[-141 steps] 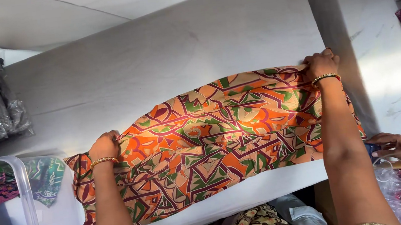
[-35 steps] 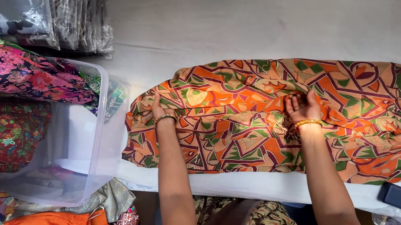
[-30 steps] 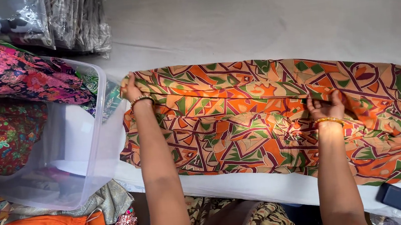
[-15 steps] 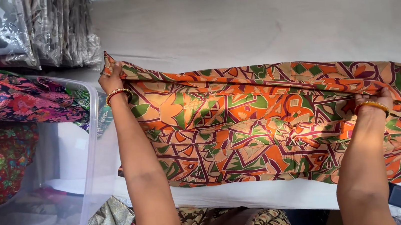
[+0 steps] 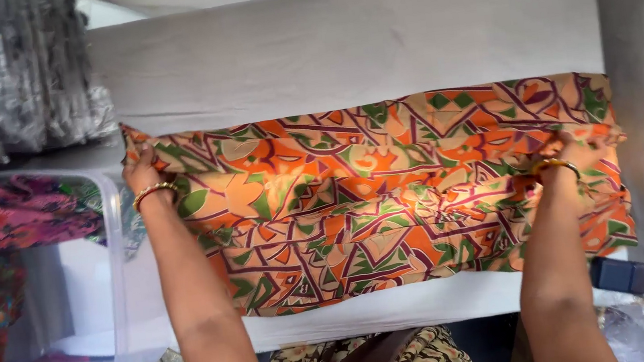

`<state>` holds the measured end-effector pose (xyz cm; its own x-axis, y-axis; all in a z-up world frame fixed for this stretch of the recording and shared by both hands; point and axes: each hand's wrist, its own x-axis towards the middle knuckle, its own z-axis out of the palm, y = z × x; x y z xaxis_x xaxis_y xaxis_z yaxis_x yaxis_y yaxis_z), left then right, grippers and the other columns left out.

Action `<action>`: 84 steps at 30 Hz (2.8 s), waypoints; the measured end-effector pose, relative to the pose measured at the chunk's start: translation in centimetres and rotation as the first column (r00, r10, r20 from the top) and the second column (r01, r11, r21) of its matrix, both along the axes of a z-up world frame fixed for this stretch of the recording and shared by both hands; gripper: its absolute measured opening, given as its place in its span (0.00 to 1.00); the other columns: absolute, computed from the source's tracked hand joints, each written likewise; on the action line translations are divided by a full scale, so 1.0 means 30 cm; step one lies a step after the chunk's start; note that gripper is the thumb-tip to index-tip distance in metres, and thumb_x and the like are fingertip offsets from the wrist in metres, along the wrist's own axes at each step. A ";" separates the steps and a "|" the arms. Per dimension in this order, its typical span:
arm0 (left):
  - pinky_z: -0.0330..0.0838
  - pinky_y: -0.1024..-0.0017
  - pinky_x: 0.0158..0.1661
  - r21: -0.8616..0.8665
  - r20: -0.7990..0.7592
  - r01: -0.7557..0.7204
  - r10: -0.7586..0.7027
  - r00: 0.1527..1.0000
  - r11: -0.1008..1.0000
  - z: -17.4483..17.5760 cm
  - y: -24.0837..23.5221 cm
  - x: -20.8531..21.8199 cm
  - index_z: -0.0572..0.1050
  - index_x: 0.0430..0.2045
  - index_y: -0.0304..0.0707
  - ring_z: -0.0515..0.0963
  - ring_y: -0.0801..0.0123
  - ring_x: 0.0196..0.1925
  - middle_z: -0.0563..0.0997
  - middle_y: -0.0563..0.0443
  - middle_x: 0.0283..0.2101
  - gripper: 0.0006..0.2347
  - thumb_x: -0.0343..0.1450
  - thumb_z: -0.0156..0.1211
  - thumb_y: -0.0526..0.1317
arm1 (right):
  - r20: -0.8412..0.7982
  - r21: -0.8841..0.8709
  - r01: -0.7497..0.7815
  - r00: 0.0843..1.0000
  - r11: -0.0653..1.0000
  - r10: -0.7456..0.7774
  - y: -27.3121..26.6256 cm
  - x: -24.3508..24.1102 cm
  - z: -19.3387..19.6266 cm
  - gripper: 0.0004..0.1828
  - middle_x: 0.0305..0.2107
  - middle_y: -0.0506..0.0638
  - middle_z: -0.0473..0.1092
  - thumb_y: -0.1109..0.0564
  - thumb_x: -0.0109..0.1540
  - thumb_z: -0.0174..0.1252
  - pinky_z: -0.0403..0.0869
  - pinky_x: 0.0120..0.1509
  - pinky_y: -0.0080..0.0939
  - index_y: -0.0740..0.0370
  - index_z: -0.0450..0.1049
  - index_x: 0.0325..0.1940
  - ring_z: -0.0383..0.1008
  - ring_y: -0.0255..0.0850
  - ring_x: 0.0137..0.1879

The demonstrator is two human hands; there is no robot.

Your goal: The person folds a large piece of orange patterned fabric on a white table. They smooth the fabric, fold it in half lengthwise, and then fold it multiple times into a compact rectangular shape. The person handles the fabric by hand throughout the process.

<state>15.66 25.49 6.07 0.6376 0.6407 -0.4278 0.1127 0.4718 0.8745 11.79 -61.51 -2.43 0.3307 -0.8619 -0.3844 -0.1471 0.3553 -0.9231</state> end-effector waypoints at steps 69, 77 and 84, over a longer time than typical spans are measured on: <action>0.75 0.45 0.44 0.728 -0.681 0.685 0.136 0.720 0.022 0.162 -0.394 -0.508 0.69 0.63 0.41 0.76 0.44 0.48 0.74 0.31 0.47 0.27 0.66 0.68 0.39 | -0.883 -0.435 -0.887 0.454 0.154 0.118 -0.053 -0.140 0.382 0.21 0.56 0.60 0.70 0.52 0.61 0.69 0.70 0.63 0.56 0.58 0.77 0.56 0.69 0.59 0.61; 0.41 0.39 0.67 0.427 -0.903 0.801 -0.149 0.404 -0.420 0.219 -0.466 -0.338 0.70 0.61 0.58 0.65 0.54 0.69 0.73 0.50 0.62 0.33 0.59 0.74 0.53 | -0.935 -0.341 -0.884 0.282 -0.321 0.215 0.002 0.002 0.198 0.41 0.64 0.48 0.68 0.62 0.52 0.63 0.56 0.65 0.72 0.42 0.71 0.71 0.61 0.50 0.71; 0.49 0.47 0.66 -0.008 -0.991 0.838 0.118 0.067 -0.545 0.119 -0.253 -0.359 0.80 0.45 0.64 0.71 0.67 0.65 0.80 0.63 0.55 0.15 0.64 0.70 0.51 | -0.981 -0.192 -0.934 0.196 -0.302 0.016 -0.124 -0.051 0.159 0.08 0.59 0.48 0.69 0.47 0.68 0.62 0.55 0.74 0.68 0.40 0.79 0.52 0.60 0.51 0.71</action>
